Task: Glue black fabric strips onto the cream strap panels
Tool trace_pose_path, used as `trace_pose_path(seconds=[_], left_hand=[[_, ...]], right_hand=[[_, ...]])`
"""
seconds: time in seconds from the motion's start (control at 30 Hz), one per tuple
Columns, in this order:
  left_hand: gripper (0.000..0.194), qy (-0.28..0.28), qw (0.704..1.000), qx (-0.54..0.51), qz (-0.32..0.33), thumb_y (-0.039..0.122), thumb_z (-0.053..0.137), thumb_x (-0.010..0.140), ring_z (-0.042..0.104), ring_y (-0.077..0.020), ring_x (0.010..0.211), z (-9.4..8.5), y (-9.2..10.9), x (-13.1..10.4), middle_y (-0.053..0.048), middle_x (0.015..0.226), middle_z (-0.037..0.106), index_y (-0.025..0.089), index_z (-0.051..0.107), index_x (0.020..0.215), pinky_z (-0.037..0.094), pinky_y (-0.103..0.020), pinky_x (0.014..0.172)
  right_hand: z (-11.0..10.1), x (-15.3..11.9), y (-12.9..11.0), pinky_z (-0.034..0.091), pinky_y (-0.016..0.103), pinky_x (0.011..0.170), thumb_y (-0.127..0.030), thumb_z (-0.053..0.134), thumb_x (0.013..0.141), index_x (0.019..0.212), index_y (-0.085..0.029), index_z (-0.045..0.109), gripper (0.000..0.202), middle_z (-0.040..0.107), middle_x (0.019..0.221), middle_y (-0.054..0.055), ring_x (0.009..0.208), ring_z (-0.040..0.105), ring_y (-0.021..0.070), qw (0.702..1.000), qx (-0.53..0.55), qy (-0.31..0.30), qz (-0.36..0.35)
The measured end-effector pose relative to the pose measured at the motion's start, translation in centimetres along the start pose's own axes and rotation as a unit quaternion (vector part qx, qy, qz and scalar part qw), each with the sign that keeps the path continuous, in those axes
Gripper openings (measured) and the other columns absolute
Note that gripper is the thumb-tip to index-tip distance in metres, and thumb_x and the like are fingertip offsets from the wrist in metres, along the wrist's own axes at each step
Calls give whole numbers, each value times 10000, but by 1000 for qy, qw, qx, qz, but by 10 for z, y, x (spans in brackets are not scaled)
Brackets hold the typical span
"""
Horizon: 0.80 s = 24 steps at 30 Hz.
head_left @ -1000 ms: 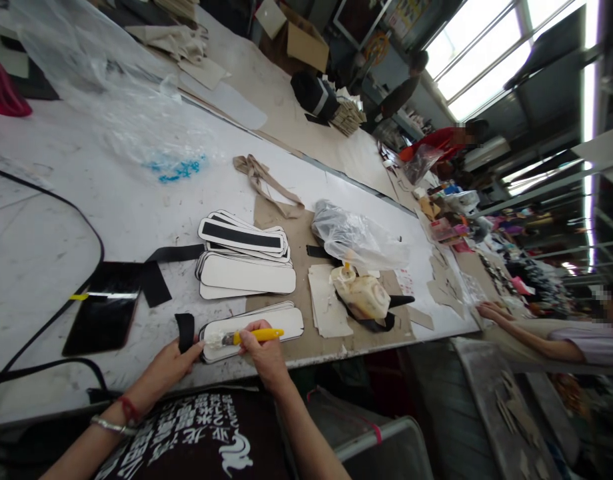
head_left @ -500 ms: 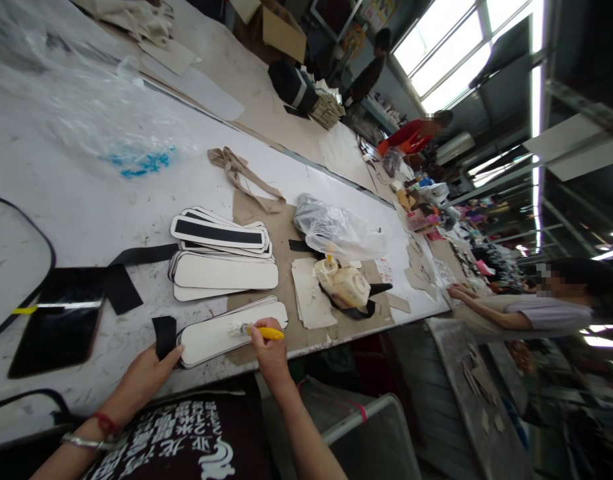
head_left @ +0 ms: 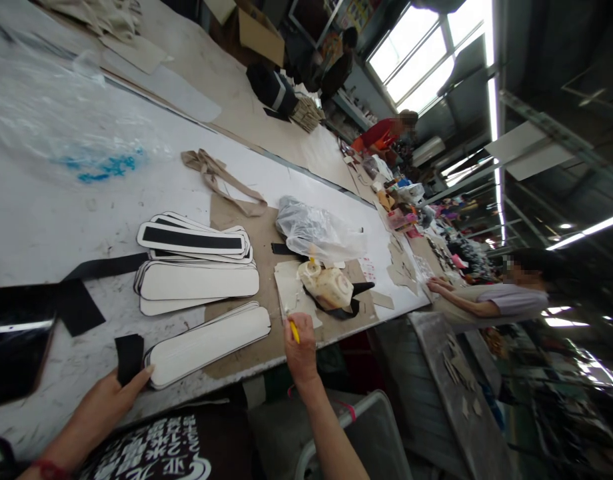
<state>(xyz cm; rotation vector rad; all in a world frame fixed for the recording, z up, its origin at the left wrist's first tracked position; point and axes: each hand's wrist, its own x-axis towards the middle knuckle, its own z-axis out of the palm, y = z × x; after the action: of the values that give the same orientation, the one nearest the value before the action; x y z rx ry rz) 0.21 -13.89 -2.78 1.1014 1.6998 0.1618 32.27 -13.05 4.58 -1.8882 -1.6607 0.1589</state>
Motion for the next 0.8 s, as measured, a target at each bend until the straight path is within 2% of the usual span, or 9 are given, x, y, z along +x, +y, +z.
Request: trace_pose_path(seconds=[0.07,0.13,0.2,0.27,0.37,0.47,0.57,0.7,0.8], left_hand=[[502,-2,1000,-5,9,691,437,628,607,-306,770,-9,3,-5,-54,652,643,210,570,683,443,-353,729],[570,19,1000,5,2,700,430,617,604,-321,885,-21,6,-12,-87,832,679,198,581,841,424,-371,813],[612,45,999,24,-13,709,355,649,603,-329,890,-31,8,-19,-109,852,669,191,551,910,418,-388,823],[599,45,999,27,-10,690,297,685,607,-325,871,-36,8,-23,-110,825,661,193,530,924,420,-387,813],[580,26,999,21,2,686,363,680,616,-319,849,-28,7,-22,-93,842,666,206,514,967,424,-383,799],[573,19,999,16,22,662,423,693,624,-327,861,-10,4,-14,-113,896,671,192,496,1013,431,-381,787],[535,28,998,20,47,592,409,740,625,-343,878,5,-2,-3,-155,928,666,162,473,1053,437,-384,778],[537,40,998,16,40,592,424,722,628,-358,865,9,-10,6,-171,908,670,162,475,1039,450,-404,767],[510,48,998,-17,36,609,477,685,618,-358,901,0,-7,1,-168,945,671,176,520,952,449,-414,793]], right_hand=[[-11,3,-5,416,354,796,-265,430,919,822,-206,539,157,533,821,55,828,497,192,1000,-16,11,0],[-18,4,-13,400,363,799,-303,424,925,801,-209,527,187,530,803,56,823,479,199,1000,-26,6,4],[-20,4,-20,395,356,778,-334,408,932,776,-209,520,229,525,781,54,792,472,197,1000,-16,-7,15],[-18,3,-26,402,338,749,-358,387,940,776,-206,524,262,521,772,47,753,482,184,999,21,-21,35],[-9,3,-28,420,329,753,-378,399,935,802,-201,546,266,526,791,43,768,509,179,997,68,-22,35],[8,-2,-23,434,337,793,-356,436,927,842,-195,562,221,536,853,62,847,517,187,996,78,-27,-20],[31,-17,-23,446,335,786,-329,463,923,852,-194,571,187,546,866,73,863,515,194,994,60,-63,-71],[48,-45,-49,455,319,760,-296,480,918,815,-203,560,161,552,824,61,833,507,192,988,74,-103,-92],[40,-57,-78,451,318,787,-294,455,927,856,-205,544,144,549,856,61,861,507,184,980,135,-111,-96]])
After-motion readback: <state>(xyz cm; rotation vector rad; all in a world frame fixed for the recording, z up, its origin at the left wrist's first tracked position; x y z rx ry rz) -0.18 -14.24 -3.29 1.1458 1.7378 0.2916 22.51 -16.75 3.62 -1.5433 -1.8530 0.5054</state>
